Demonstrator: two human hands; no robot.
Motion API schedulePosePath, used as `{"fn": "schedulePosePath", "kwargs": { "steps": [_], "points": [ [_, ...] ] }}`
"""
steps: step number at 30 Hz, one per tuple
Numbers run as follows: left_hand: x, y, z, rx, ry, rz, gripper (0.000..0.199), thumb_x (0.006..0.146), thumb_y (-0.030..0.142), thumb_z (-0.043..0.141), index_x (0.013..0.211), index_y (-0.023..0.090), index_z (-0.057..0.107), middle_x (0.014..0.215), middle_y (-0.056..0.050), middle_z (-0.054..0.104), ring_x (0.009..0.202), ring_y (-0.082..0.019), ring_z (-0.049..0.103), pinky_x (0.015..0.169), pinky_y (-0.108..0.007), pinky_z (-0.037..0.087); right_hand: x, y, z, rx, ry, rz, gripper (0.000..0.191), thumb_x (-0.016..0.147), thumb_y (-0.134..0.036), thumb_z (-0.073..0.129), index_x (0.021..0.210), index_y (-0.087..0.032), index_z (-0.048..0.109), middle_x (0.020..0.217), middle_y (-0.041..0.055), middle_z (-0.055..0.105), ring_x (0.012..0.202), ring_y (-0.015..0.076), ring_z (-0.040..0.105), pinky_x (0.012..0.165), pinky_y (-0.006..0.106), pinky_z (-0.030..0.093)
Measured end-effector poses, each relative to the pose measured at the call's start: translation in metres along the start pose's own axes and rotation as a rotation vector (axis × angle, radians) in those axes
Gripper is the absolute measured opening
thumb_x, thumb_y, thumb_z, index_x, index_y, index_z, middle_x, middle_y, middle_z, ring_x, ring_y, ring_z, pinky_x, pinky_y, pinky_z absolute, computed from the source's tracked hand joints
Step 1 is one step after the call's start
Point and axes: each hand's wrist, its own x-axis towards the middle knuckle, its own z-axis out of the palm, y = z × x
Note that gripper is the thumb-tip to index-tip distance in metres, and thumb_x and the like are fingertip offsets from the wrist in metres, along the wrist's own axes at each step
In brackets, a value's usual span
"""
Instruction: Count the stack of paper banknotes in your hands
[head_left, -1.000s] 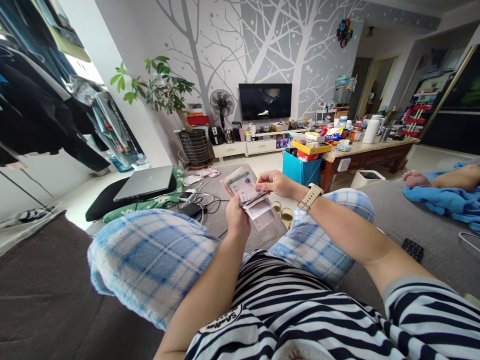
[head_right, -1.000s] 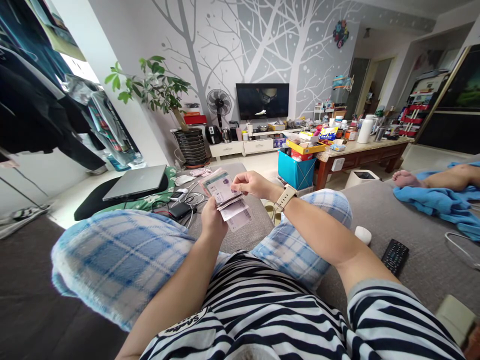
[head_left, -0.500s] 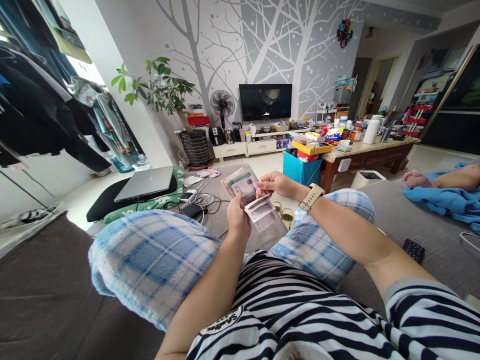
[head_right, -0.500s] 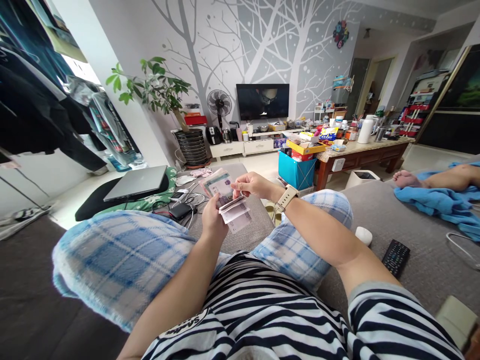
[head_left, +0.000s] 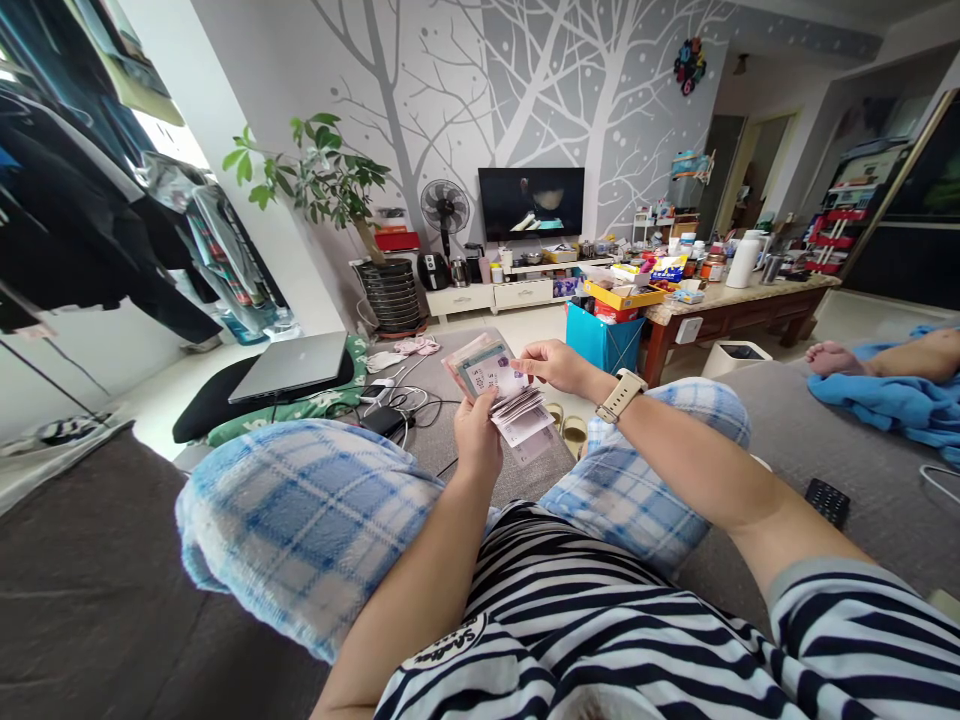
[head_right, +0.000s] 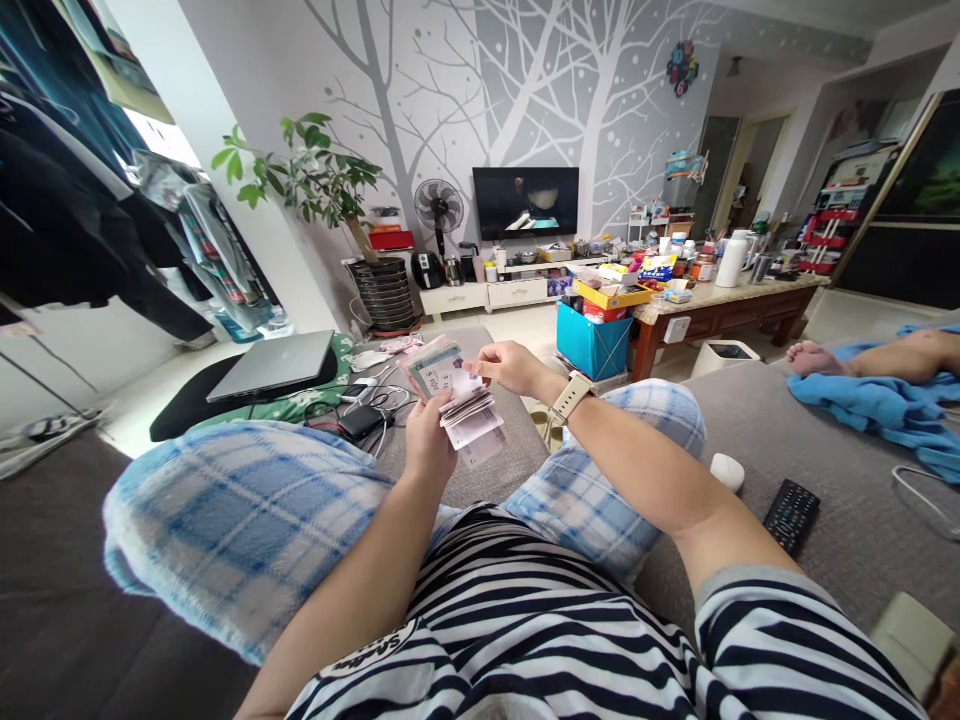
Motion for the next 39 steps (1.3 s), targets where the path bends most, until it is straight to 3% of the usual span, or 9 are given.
{"fn": "schedulePosePath", "kwargs": {
  "steps": [5, 12, 39],
  "points": [
    [0.0006, -0.0016, -0.0013, 0.008, 0.002, 0.002, 0.033, 0.061, 0.024, 0.078, 0.092, 0.017, 0.069, 0.087, -0.006, 0.074, 0.081, -0.022, 0.070, 0.078, -0.034, 0.054, 0.0006, 0.0009, -0.0002, -0.046, -0.028, -0.021, 0.041, 0.075, -0.055, 0.067, 0.063, -0.017, 0.057, 0.057, -0.0032, 0.052, 0.055, 0.0102, 0.041, 0.055, 0.025, 0.030],
    [0.0019, -0.0018, -0.0001, 0.014, 0.011, 0.075, 0.024, 0.073, 0.035, 0.073, 0.086, 0.015, 0.068, 0.082, -0.004, 0.071, 0.078, -0.019, 0.067, 0.078, -0.031, 0.052, -0.0015, -0.0020, 0.0005, -0.016, -0.024, -0.071, 0.037, 0.078, -0.050, 0.066, 0.065, -0.017, 0.057, 0.059, -0.0041, 0.048, 0.058, 0.0106, 0.040, 0.057, 0.026, 0.030],
    [0.0030, -0.0016, 0.0010, 0.013, 0.034, 0.035, 0.028, 0.068, 0.035, 0.075, 0.085, 0.013, 0.071, 0.080, -0.005, 0.071, 0.082, -0.023, 0.068, 0.079, -0.034, 0.053, -0.0041, -0.0082, 0.0011, 0.132, -0.127, -0.084, 0.030, 0.076, -0.044, 0.068, 0.072, -0.014, 0.062, 0.062, -0.0034, 0.053, 0.059, 0.0104, 0.042, 0.057, 0.025, 0.032]
  ]
}}
